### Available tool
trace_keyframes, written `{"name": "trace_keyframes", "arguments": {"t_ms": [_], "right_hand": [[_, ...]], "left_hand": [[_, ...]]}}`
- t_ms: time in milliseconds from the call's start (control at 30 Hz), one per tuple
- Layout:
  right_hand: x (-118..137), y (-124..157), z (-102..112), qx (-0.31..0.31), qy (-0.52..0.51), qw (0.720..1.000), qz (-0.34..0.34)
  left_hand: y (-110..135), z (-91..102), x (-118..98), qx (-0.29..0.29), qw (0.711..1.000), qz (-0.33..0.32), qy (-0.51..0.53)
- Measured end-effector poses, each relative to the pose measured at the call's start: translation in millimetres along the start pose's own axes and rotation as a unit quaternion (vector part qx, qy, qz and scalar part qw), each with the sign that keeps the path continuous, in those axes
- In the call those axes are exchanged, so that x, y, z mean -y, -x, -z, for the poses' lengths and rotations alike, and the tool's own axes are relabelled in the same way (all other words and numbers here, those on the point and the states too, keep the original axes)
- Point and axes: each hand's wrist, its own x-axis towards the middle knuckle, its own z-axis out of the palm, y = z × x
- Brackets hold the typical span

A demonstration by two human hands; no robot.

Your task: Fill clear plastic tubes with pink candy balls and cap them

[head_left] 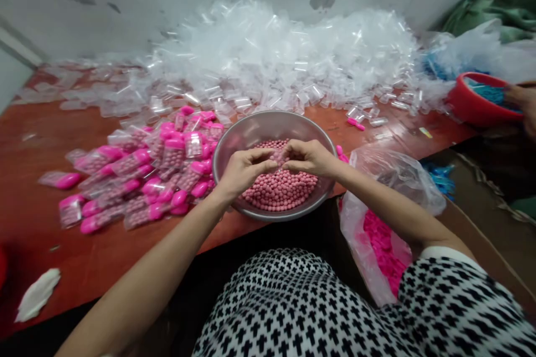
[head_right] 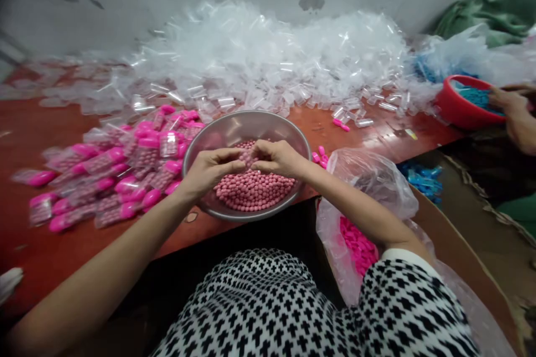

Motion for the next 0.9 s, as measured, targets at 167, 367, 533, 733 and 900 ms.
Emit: {"name": "trace_keyframes", "arguments": {"t_ms": [167,367,533,733,900], "right_hand": [[7.5,22.9,-8.2,-0.025,0.126,0.991,-0.033],[-31.0,51.4,61.3,-0.152,0.221,0.951,-0.156],[-112.6,58.7,150.4,-0.188,0.359,0.809,-0.426],[-170.6,30.4,168.1,-0.154,0.384,0.78,-0.469],[-183.6,21.7,166.5,-0.138,0.382,0.778,-0.48]], "left_hand": [[-2.1,2.1,6.2,-0.055,0.996,-0.007,-0.072],[-0.5,0.2,-0.3,-0.065,0.995,0.066,0.027],[-1.3,0.5,-4.3,-0.075,0.991,0.097,0.052],[-0.1,2.0,-1.0,-0.107,0.988,0.107,0.041],[2.2,4.0,2.5,-0.088,0.99,0.1,0.052]]}}
